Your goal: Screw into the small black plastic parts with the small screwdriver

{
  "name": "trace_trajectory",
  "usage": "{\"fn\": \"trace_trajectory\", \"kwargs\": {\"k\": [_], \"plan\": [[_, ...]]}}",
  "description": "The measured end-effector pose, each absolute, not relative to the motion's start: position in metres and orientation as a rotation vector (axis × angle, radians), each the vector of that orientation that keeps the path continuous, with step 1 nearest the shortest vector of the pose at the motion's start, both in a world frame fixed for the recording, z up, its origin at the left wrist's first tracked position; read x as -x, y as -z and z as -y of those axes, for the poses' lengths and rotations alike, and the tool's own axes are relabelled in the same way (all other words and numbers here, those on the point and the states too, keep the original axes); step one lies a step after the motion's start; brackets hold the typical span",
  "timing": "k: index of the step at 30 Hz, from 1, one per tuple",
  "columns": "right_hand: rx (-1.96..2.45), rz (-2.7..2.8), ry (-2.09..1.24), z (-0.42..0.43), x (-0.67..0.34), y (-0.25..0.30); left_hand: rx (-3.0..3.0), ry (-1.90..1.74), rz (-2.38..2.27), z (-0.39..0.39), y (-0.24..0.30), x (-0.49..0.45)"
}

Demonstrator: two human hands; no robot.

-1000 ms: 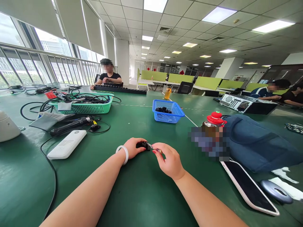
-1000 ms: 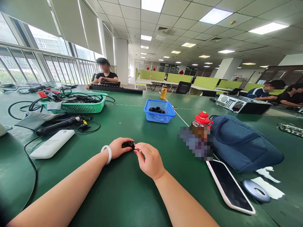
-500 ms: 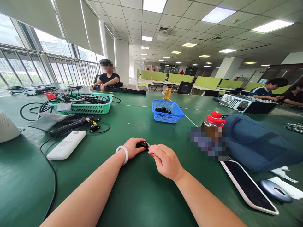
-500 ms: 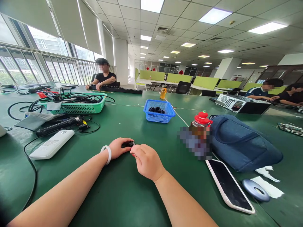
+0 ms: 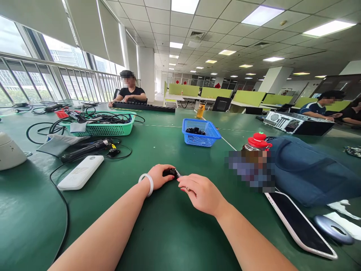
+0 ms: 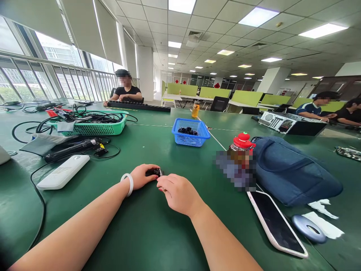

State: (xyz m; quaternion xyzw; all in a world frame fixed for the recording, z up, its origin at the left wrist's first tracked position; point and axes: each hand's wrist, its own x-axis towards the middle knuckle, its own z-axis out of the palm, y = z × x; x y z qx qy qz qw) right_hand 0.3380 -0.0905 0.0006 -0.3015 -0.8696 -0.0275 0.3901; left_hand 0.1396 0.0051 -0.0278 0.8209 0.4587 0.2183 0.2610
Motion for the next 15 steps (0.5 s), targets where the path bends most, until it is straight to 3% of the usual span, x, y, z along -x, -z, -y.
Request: {"fn": "trace_trajectory", "kwargs": {"k": [9, 15], "plan": [[0.841, 1.962, 0.084, 0.082, -0.336, 0.008, -2.219, -0.611, -1.219, -0.007, 0.03, -0.139], [0.987, 1.752, -0.175, 0.079, -0.342, 0.008, -2.214, -0.595, -1.202, -0.006, 0.028, -0.139]]}}
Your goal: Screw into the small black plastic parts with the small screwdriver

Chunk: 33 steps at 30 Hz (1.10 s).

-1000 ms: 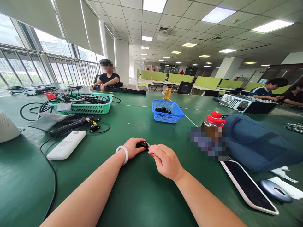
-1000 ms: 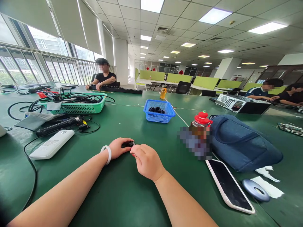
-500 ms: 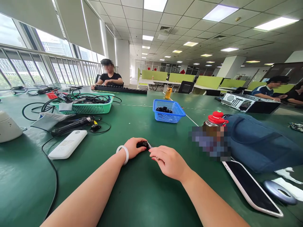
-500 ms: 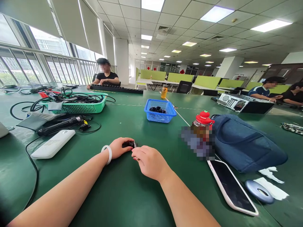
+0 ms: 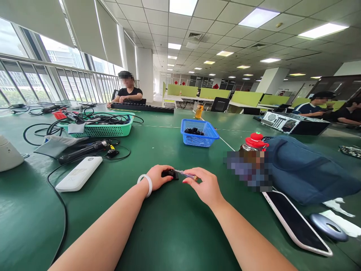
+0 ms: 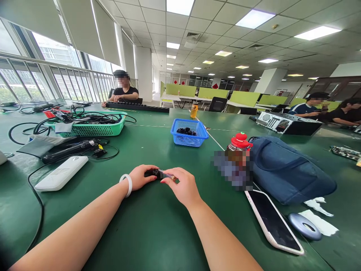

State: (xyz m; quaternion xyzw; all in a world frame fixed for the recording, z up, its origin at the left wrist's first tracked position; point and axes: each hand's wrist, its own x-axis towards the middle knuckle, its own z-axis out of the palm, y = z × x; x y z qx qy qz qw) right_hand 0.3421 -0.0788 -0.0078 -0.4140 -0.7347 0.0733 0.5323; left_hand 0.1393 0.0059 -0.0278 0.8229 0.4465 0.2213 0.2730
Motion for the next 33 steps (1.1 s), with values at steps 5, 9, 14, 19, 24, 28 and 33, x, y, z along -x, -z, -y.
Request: {"fn": "trace_trajectory", "kwargs": {"k": [5, 9, 14, 19, 24, 28, 33], "plan": [[0.968, 1.523, -0.439, 0.076, -0.346, 0.008, -2.224, -0.584, -1.222, -0.007, 0.029, -0.139], [0.94, 1.408, -0.477, 0.075, -0.351, 0.006, -2.221, -0.565, -1.235, -0.009, 0.031, -0.138], [0.948, 1.511, -0.437, 0.075, -0.352, 0.009, -2.228, -0.573, -1.238, -0.009, 0.031, -0.138], [0.968, 1.642, -0.406, 0.078, -0.349, 0.01, -2.222, -0.584, -1.22, -0.006, 0.028, -0.139], [0.997, 1.797, -0.239, 0.083, -0.348, 0.0, -2.215, -0.595, -1.218, -0.006, 0.028, -0.139], [0.929, 1.943, -0.087, 0.087, -0.343, -0.004, -2.217, -0.598, -1.189, -0.007, 0.029, -0.139], [0.735, 2.172, 0.085, 0.094, -0.323, 0.004, -2.257, -0.591, -1.196, -0.005, 0.025, -0.141]]}}
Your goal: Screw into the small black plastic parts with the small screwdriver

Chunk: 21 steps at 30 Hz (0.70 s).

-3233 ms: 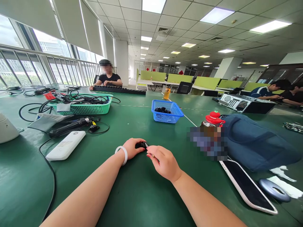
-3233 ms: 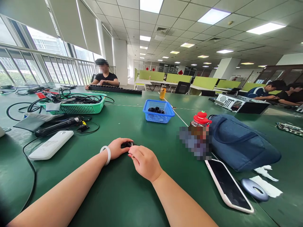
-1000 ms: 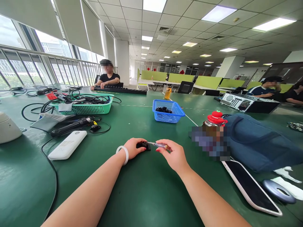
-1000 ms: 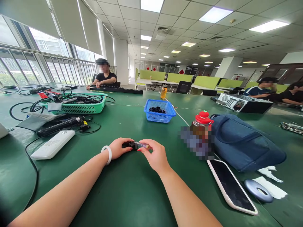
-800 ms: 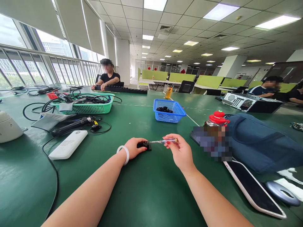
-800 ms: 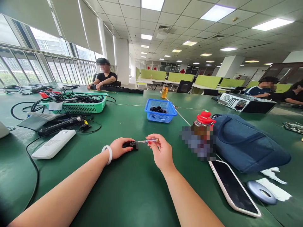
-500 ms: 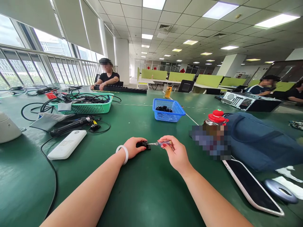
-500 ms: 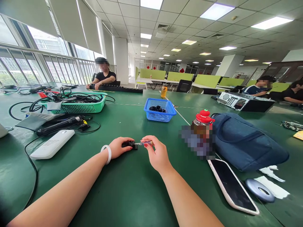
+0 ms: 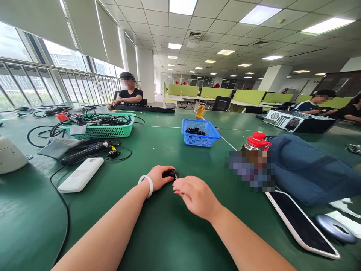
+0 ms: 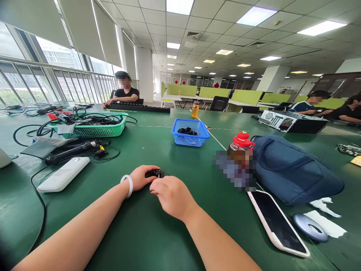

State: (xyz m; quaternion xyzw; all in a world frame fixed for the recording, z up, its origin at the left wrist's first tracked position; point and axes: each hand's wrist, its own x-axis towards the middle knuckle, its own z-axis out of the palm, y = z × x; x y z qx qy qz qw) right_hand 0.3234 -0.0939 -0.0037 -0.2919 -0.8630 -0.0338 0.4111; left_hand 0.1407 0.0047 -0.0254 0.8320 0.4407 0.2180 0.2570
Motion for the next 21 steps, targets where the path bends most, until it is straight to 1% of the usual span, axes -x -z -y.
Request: {"fn": "trace_trajectory", "kwargs": {"k": [5, 9, 11, 14, 21], "plan": [[0.66, 2.551, 0.302, 0.095, -0.301, 0.022, -2.263, -0.603, -1.232, -0.002, 0.023, -0.142], [0.666, 2.567, 0.277, 0.091, -0.296, 0.029, -2.273, -0.61, -1.225, -0.001, 0.022, -0.142], [0.666, 2.474, 0.164, 0.091, -0.299, 0.026, -2.267, -0.61, -1.218, -0.002, 0.022, -0.141], [0.684, 2.24, -0.106, 0.092, -0.308, 0.016, -2.255, -0.608, -1.206, -0.005, 0.025, -0.14], [0.955, 1.531, -0.593, 0.073, -0.342, 0.01, -2.237, -0.581, -1.188, -0.008, 0.028, -0.139]]}}
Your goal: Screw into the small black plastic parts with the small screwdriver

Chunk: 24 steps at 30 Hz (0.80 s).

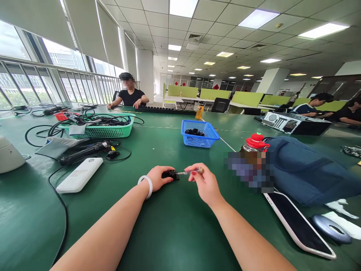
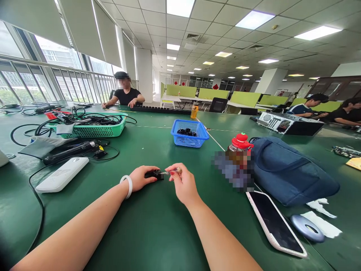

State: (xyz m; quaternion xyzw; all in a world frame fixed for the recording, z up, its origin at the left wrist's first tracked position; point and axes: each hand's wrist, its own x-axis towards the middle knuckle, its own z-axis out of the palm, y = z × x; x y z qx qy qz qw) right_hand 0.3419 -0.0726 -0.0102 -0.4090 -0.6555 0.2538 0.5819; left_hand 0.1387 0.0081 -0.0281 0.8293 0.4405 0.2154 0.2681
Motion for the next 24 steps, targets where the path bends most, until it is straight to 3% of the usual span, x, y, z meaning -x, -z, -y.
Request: {"fn": "trace_trajectory", "kwargs": {"k": [7, 11, 19, 24], "plan": [[0.918, 1.192, -0.842, 0.054, -0.351, 0.023, -2.268, -0.558, -1.221, -0.008, 0.027, -0.138], [0.931, 1.421, -0.646, 0.068, -0.339, 0.016, -2.284, -0.561, -1.228, -0.007, 0.027, -0.14], [0.651, 2.354, 0.055, 0.093, -0.3, 0.023, -2.301, -0.568, -1.234, -0.002, 0.021, -0.143], [0.649, 2.335, 0.023, 0.09, -0.298, 0.026, -2.301, -0.564, -1.238, -0.003, 0.021, -0.142]]}}
